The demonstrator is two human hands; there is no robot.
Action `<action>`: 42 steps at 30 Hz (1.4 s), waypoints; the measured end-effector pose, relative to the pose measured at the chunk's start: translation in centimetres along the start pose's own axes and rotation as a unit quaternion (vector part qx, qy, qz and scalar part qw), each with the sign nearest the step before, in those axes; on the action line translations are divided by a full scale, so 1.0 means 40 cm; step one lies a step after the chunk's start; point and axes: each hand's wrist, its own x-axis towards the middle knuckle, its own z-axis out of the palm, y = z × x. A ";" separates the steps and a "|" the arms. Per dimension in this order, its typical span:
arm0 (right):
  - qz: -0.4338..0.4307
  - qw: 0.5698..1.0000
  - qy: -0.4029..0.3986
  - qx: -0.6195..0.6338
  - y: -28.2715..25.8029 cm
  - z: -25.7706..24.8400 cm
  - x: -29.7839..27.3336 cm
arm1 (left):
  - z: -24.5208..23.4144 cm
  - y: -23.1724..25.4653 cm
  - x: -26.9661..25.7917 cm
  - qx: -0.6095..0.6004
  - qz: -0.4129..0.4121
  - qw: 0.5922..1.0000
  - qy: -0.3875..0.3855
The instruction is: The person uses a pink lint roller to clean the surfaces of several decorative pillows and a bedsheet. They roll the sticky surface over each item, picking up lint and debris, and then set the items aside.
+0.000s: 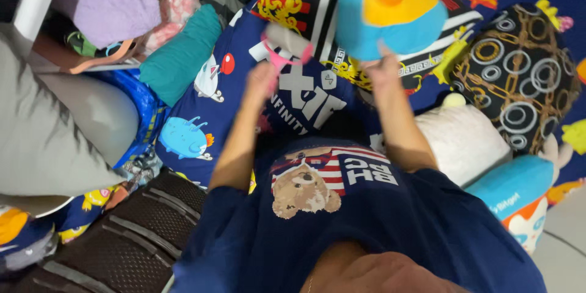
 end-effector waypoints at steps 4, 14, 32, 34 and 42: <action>0.065 0.988 -0.133 0.044 -0.172 -0.009 -0.105 | 0.027 0.356 0.032 0.256 0.345 0.886 -0.175; 0.145 0.983 -0.070 -0.093 -0.303 -0.129 -0.102 | 0.318 0.536 0.237 0.537 0.219 0.780 -0.236; -0.427 0.760 -0.073 -0.485 -0.357 -0.044 -0.109 | 0.383 0.528 0.312 0.458 0.252 0.823 -0.220; -0.459 0.709 -0.092 -0.527 -0.337 0.015 -0.053 | 0.380 0.508 0.300 0.451 0.242 0.837 -0.194; -0.358 0.859 -0.153 -0.331 -0.363 0.147 -0.009 | 0.169 0.521 0.315 0.037 0.172 0.972 -0.158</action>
